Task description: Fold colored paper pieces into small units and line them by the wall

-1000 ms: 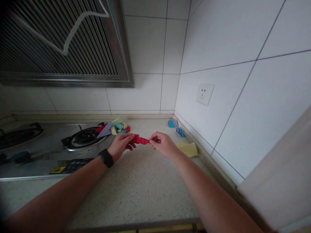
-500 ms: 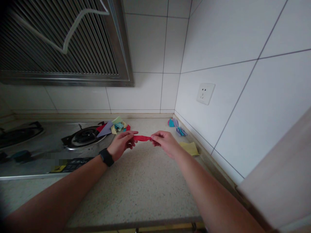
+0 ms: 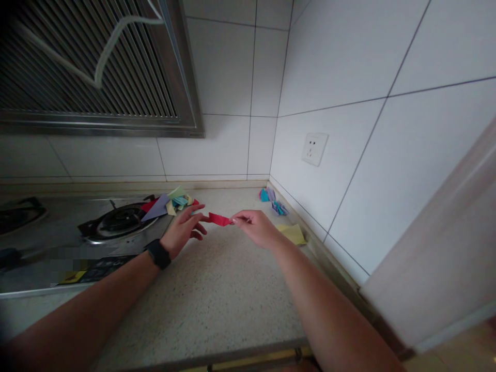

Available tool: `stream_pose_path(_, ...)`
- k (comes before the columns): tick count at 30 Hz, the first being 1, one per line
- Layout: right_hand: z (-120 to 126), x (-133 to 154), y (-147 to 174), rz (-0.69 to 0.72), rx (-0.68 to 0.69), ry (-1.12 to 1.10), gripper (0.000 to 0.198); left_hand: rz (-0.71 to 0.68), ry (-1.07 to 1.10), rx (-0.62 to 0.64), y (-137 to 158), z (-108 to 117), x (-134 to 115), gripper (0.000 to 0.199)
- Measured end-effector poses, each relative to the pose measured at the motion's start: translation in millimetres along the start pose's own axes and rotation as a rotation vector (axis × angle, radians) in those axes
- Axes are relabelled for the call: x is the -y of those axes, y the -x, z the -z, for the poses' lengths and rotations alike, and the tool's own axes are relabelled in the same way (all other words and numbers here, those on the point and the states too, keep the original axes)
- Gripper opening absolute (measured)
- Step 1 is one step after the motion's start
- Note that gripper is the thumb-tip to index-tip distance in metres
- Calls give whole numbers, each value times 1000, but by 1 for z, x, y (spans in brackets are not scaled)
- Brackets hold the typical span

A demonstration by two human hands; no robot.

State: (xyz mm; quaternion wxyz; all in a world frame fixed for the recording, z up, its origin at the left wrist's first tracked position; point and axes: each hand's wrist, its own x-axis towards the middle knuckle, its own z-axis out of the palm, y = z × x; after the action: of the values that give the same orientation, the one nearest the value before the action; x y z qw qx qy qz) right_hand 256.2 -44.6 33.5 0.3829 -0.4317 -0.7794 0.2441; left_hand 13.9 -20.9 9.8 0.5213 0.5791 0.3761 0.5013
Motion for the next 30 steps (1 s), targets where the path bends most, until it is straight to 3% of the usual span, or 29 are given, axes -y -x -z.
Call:
stream_pose_path(5, 27, -3, 6, 109, 24, 607, 37, 61, -152, 104, 2, 2, 4, 48)
stream_pose_path(9, 42, -17, 8, -93, 73, 923, 52, 99, -262, 330, 6, 0, 8, 49)
stream_pose_path(12, 50, -27, 7, -231, 106, 987, 58, 74, -342, 426, 7, 0, 11, 45)
stream_pose_path(17, 61, -34, 4, -376, 190, 985, 66, 27, -434, 465, 5, 1, 16, 33)
stream_pose_path(24, 65, -38, 2, -473, 223, 987, 79, 93, -357, 468, 5, 1, 12, 32)
stream_pose_path(30, 65, -42, 0, -491, 217, 1012, 85, 69, -388, 484, 4, 1, 15, 32)
